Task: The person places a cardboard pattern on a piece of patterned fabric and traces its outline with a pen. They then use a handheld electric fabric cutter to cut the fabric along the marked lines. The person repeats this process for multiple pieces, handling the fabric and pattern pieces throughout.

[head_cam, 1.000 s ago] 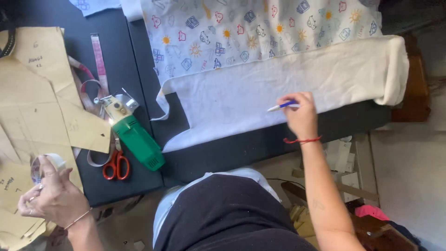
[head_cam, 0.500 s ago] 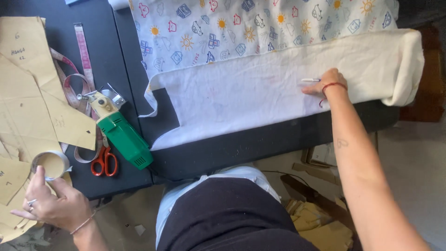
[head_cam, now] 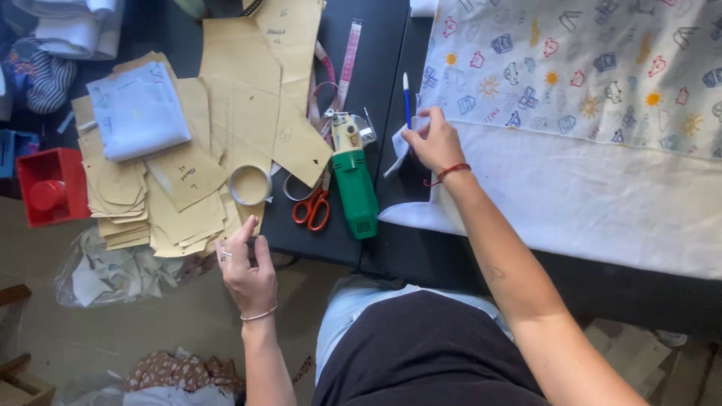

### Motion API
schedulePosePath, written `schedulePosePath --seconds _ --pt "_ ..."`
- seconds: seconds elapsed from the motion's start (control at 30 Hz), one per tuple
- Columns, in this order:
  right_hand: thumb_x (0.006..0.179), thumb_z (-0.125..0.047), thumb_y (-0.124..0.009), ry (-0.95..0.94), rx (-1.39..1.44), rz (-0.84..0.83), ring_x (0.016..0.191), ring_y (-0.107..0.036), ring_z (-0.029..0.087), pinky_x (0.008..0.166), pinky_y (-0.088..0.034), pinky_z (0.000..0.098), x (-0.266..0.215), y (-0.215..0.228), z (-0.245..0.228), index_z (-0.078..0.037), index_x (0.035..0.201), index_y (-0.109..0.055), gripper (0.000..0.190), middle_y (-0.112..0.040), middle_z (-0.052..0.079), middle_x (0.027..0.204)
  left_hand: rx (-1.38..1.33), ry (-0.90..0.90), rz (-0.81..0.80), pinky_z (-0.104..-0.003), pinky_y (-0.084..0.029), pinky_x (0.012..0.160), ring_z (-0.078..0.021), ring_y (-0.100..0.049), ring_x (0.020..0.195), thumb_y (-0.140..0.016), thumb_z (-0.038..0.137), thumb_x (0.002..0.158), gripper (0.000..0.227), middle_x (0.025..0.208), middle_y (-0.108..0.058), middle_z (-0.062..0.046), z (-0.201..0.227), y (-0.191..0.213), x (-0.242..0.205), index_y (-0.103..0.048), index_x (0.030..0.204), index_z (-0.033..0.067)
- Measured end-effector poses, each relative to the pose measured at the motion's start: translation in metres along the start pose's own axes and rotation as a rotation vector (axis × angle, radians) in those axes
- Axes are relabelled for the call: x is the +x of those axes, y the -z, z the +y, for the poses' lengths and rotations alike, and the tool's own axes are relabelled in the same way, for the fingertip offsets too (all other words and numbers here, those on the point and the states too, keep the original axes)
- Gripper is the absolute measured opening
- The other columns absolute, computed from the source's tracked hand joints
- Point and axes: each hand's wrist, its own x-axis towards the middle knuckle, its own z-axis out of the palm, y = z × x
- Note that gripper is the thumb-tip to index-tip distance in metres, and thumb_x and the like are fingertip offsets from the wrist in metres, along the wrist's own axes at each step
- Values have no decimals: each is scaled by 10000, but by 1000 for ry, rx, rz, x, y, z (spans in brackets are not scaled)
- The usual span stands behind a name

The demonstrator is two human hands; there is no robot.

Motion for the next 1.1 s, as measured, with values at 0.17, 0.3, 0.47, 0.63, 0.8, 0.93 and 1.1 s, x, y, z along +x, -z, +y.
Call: schedulePosePath --seconds 0.17,0.3,0.47,0.63,0.8,0.93,1.1 --pt "719 -455 -642 260 51 98 796 -541 323 716 -447 413 -63 -14 -87 -79 964 -418 502 -465 117 827 -125 145 0 -355 -305 956 -199 -576 891 -537 40 844 253 985 -605 -51 -17 11 -3 -574 1092 78" --pt "511 -448 -755 62 -13 -58 953 -487 449 858 -399 471 -96 -57 -95 -50 1198 -262 935 -411 213 1027 -227 172 21 -330 -435 818 -229 -596 839 -528 -4 845 232 940 -603 -94 -16 14 10 -572 1073 18" --pt "480 -291 -727 102 98 86 880 -511 402 794 -411 441 -98 -62 -79 -46 1123 -395 764 -456 177 932 -268 69 -39 -306 -459 761 -199 -611 785 -554 -29 828 216 895 -624 -67 -4 -8 39 -601 1029 36" --pt "493 -361 -762 -102 426 37 957 -527 350 817 -432 385 -135 3 -45 -69 1135 -484 758 -528 180 982 -400 -102 -205 -368 -457 735 -276 -601 760 -546 -81 842 212 871 -617 -146 30 -43 62 -596 1038 -15" --pt "727 -317 -637 67 1259 -293 904 -573 261 774 -479 357 -208 129 1 5 1222 -368 649 -534 192 1084 -437 -305 -357 -302 -471 769 -237 -568 821 -461 -117 915 150 936 -583 -170 75 -80 51 -560 1010 -57" --pt "584 -262 -653 -156 1094 16 771 -638 249 703 -497 391 -261 184 85 9 957 -572 469 -640 187 813 -455 -400 -514 -352 -448 700 -271 -588 750 -522 -55 839 187 849 -617 -82 139 -130 19 -629 957 42" --pt "475 -254 -782 -937 176 106 904 -572 317 784 -405 434 -314 246 155 -76 1000 -553 600 -622 153 890 -365 -721 -852 -354 -425 788 -172 -600 815 -576 128 757 184 878 -624 45 227 -215 -72 -612 913 219"
